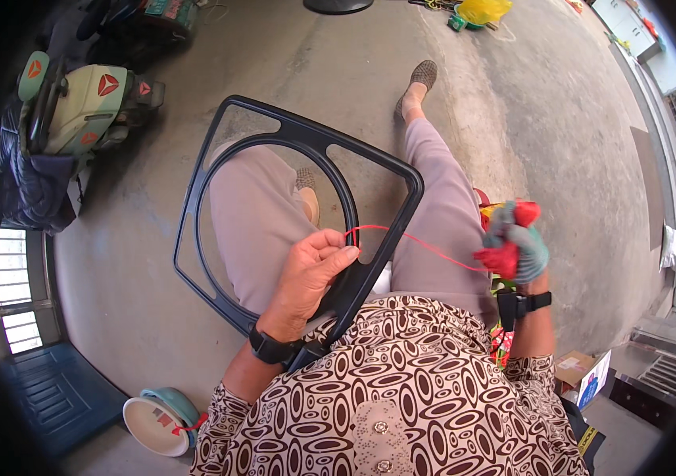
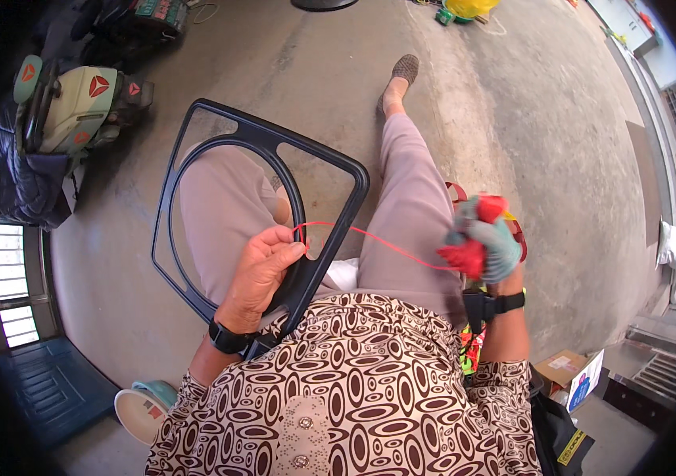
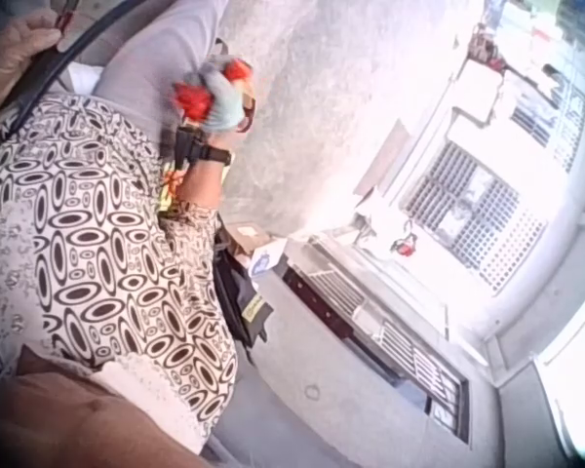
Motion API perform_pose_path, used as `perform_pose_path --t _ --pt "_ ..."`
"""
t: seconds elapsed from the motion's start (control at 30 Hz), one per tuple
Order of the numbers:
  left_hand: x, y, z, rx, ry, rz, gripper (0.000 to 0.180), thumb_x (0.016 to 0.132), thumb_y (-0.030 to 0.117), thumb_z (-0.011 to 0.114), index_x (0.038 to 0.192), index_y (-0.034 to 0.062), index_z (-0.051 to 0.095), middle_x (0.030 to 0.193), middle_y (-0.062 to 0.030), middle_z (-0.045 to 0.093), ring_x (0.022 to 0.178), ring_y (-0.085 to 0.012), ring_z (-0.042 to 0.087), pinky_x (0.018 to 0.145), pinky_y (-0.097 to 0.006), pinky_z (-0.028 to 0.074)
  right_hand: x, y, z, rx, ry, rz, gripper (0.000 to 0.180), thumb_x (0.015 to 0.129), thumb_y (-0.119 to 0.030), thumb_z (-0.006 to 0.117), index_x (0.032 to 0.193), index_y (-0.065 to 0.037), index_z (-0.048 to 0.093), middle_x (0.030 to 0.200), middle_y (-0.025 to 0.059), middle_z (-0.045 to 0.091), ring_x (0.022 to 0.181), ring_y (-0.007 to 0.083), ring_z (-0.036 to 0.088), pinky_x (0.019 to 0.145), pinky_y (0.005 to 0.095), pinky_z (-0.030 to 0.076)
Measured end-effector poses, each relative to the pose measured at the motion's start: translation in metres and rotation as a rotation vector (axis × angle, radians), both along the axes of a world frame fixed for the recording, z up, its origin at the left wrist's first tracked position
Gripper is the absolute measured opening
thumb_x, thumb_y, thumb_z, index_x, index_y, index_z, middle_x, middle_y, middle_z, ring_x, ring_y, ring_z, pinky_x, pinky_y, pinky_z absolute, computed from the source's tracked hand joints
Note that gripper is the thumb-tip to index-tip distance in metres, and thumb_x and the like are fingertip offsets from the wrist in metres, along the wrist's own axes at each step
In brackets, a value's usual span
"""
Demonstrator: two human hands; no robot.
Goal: Winding a bundle of red string and attaching it to a black plastic frame.
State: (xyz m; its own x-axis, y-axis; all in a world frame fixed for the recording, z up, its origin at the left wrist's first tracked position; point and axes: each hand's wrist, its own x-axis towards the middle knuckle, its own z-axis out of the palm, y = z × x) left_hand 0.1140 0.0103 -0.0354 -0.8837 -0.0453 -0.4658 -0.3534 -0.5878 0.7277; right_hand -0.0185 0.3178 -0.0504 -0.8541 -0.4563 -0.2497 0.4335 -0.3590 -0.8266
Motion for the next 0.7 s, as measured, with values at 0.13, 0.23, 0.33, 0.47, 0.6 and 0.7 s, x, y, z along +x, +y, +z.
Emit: perform_pose_path --t 0.13,0.23,0.33,0.47,0.6,0.7 --pt "0.002 0.0 -0.004 -0.057 0.012 -0.012 0.008 0.088 0.008 0.063 0.089 0.0036 0.056 0.073 0.0004 0.064 0.059 -0.0007 0.055 0.051 -0.013 0.041 0.004 -0.079 0.028 0.313 -0.01 0.337 0.042 0.075 -0.01 0.062 0.115 0.001 0.056 0.079 0.0072 0.064 0.073 0.0163 0.063 0.071 0.0295 0.052" --pt "0.003 0.001 -0.001 -0.072 0.033 -0.015 0.008 0.088 0.008 0.063 0.089 0.0033 0.056 0.073 -0.0001 0.064 0.059 -0.001 0.055 0.052 -0.013 0.041 0.013 -0.128 0.018 0.229 -0.02 0.376 0.031 0.08 -0.007 0.065 0.109 0.0 0.058 0.081 0.0042 0.063 0.074 0.0147 0.063 0.07 0.0274 0.052" --pt "0.003 0.004 -0.002 -0.103 0.031 0.016 0.008 0.088 0.006 0.063 0.089 0.0025 0.056 0.073 -0.0009 0.064 0.06 -0.0016 0.056 0.053 -0.013 0.042 0.011 -0.14 -0.007 0.152 -0.051 0.49 0.021 0.081 -0.007 0.067 0.1 -0.001 0.061 0.08 0.0026 0.063 0.074 0.0134 0.064 0.068 0.0263 0.052" --pt "0.004 0.003 -0.002 -0.104 0.028 0.012 0.008 0.088 0.005 0.063 0.089 0.002 0.056 0.074 -0.0015 0.064 0.061 -0.002 0.057 0.053 -0.013 0.043 0.008 -0.147 -0.004 -0.017 -0.112 0.545 0.016 0.08 -0.008 0.069 0.092 0.001 0.063 0.08 0.0055 0.066 0.072 0.0141 0.065 0.067 0.026 0.052" --pt "0.002 0.005 0.003 -0.064 0.036 0.026 0.008 0.088 0.004 0.063 0.09 0.0019 0.056 0.074 -0.0017 0.064 0.061 -0.0023 0.057 0.054 -0.014 0.044 0.004 -0.141 -0.009 0.057 -0.008 0.661 0.016 0.077 -0.01 0.071 0.088 0.001 0.064 0.077 0.0069 0.066 0.069 0.0133 0.064 0.064 0.0255 0.052" --pt "0.003 0.002 -0.002 -0.063 0.053 0.023 0.009 0.088 0.004 0.063 0.092 0.002 0.055 0.074 -0.0015 0.064 0.062 -0.0023 0.057 0.055 -0.014 0.044 0.003 -0.125 -0.01 0.095 0.005 0.791 0.017 0.073 -0.007 0.07 0.086 0.002 0.064 0.074 0.0058 0.065 0.062 0.012 0.062 0.058 0.0249 0.051"
